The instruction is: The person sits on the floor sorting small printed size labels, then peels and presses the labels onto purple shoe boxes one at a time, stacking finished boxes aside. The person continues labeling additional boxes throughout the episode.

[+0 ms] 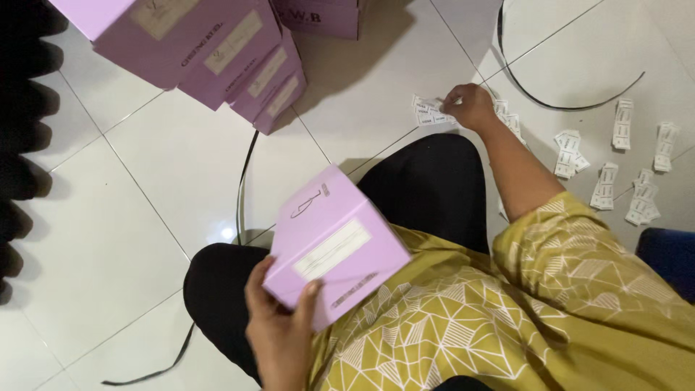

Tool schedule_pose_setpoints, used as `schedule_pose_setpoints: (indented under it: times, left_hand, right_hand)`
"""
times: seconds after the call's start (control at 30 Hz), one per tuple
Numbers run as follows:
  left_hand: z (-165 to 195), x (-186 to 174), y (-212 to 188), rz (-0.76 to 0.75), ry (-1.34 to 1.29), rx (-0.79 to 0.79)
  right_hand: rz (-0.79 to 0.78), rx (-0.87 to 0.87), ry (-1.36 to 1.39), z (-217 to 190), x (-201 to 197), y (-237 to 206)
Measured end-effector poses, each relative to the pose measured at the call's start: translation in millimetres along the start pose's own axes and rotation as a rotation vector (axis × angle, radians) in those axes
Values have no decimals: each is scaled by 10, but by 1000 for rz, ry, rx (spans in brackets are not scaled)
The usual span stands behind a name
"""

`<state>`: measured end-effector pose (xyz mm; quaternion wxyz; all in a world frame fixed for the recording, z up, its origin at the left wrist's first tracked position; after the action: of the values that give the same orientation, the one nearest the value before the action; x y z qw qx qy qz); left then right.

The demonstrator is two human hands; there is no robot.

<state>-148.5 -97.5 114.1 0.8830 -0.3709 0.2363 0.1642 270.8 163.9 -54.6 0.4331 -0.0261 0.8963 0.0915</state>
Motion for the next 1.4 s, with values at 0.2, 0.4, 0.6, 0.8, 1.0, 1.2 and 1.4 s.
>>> schedule_pose_setpoints:
  times: [0.2, 0.4, 0.6, 0.8, 1.0, 1.2, 1.4]
  left_hand:
    - [453, 47, -57, -60, 214, -43]
    - [668, -261, -41, 208, 249, 704]
    - [833, -194, 99, 47, 31, 578]
    - [792, -162, 276, -62, -331, 336]
    - [830, -262, 385, -66, -490, 233]
    - [868, -236, 385, -168, -701, 195]
    - [868, -232, 368, -13, -549, 311]
  right_hand:
    - [-60, 422, 796, -424, -52, 113]
    - [-362, 149, 1008, -1779, 158, 44]
    - [-572, -231, 891, -2877, 85, -50]
    - [-499, -358, 794, -3314, -38, -134]
    - [63, -918, 508, -3922, -878, -501]
    - [162, -1383, 631, -4188, -1262, -1037]
    - [301, -1122, 501, -4228, -1319, -786]
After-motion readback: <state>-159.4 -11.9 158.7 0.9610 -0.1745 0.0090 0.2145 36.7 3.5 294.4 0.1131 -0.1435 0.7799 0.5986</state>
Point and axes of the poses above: each hand's wrist, its own y-axis towards the middle knuckle, its own x-axis out of the palm, z = x × y, the point moved 3 cm from there along y, towards the middle knuckle, and after that the axes turned 14 degrees about -x, right-handed, at the moved point
